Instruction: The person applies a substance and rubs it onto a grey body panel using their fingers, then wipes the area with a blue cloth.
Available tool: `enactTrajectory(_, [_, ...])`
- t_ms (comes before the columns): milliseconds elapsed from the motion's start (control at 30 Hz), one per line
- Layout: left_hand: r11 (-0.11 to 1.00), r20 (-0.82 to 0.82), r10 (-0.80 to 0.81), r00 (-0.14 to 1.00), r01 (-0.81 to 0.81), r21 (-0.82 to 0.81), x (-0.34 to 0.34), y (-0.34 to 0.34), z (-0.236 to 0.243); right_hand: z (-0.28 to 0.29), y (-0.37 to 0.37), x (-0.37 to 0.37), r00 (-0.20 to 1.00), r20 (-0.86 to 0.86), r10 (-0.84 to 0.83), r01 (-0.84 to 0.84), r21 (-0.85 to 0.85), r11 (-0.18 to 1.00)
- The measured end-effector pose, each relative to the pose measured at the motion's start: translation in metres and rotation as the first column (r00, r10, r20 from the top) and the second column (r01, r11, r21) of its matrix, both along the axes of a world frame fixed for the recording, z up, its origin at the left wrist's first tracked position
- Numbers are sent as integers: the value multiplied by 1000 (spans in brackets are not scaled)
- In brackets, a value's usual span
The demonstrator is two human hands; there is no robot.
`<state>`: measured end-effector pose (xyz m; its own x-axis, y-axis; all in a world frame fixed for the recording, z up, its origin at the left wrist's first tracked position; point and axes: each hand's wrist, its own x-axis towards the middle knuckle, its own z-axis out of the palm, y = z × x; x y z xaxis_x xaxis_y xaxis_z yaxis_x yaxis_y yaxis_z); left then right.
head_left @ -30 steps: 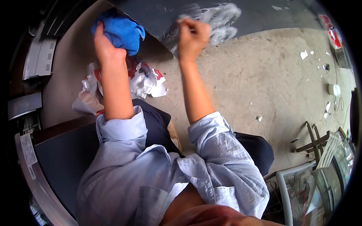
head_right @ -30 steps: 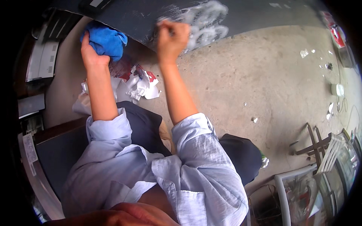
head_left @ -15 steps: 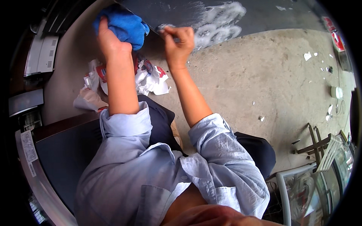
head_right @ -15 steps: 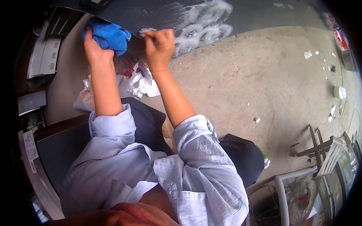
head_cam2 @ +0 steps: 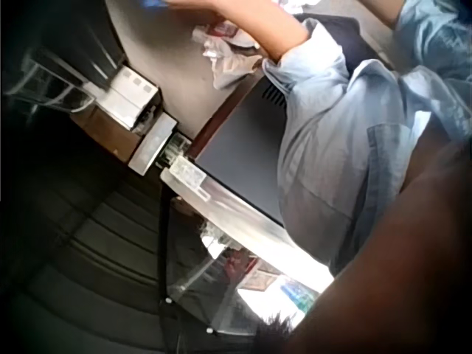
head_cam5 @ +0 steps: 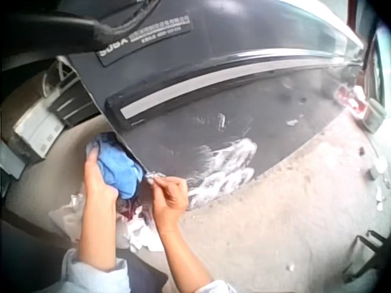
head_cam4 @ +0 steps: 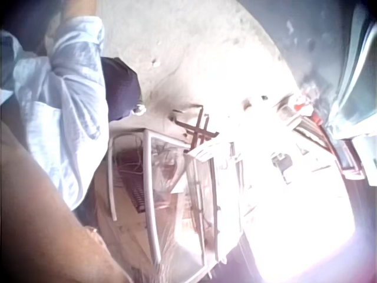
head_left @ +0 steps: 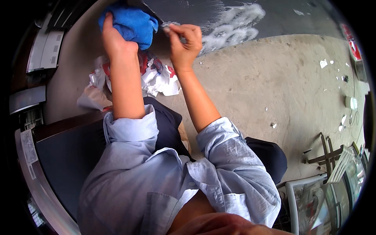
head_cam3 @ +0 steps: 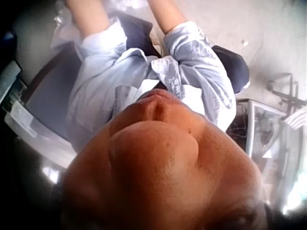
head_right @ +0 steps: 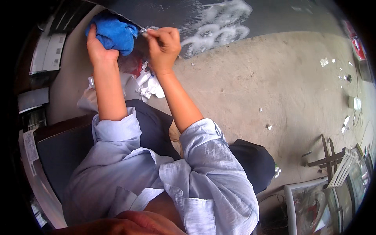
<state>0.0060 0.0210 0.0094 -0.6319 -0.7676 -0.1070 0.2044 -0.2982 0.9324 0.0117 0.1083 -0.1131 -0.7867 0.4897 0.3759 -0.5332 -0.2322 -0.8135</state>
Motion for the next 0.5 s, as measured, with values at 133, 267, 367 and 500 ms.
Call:
enactTrajectory(133, [1000,-19,-6,1000,5,-16,3,-7,9,-42,3,-9,984,152,-93,112,-123,986])
enactTrajectory(267, [1000,-52,-24,998,24,-6,2,-23,0,-23,3,-15,992,20,-123,124,-27,992])
enactTrajectory(367, [1000,-42,-9,999,9,-8,-2,-18,-5,24,10,-16,978,-152,-144,157,83,984])
enactTrajectory(500, [999,-30,-45,999,45,0,-16,-31,-14,-65,0,-7,986,57,-154,152,34,988])
